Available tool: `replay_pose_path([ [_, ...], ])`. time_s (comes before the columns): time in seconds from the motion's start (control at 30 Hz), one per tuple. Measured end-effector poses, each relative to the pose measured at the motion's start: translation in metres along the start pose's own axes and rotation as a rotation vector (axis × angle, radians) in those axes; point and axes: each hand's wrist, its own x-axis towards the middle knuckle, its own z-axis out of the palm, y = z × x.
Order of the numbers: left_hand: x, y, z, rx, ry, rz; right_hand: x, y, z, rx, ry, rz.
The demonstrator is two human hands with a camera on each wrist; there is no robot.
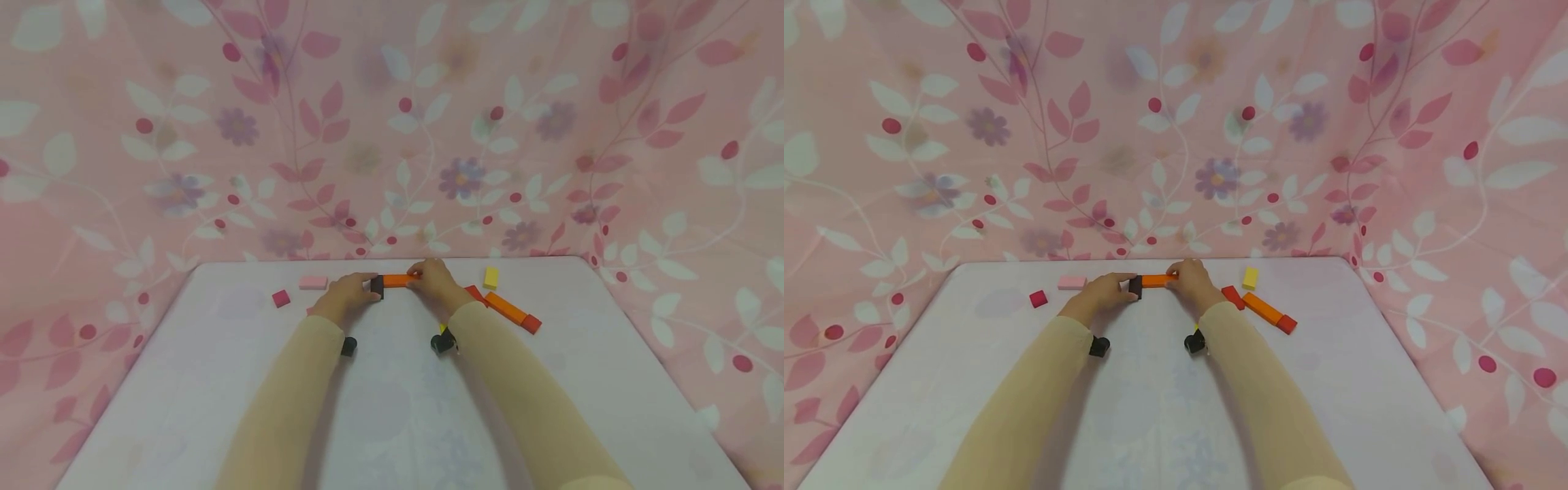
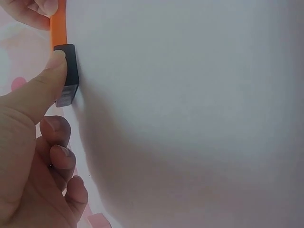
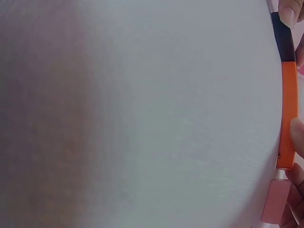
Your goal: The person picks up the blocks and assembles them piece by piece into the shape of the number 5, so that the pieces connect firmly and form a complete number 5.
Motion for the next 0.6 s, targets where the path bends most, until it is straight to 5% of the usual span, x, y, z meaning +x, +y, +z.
replay_pose_path([
  [0.6, -0.0037, -0.0003, 0.0011, 0.026, 0.013, 0.031, -0.0012, 0.0005, 0.0022, -0.053, 0.018, 0.004],
])
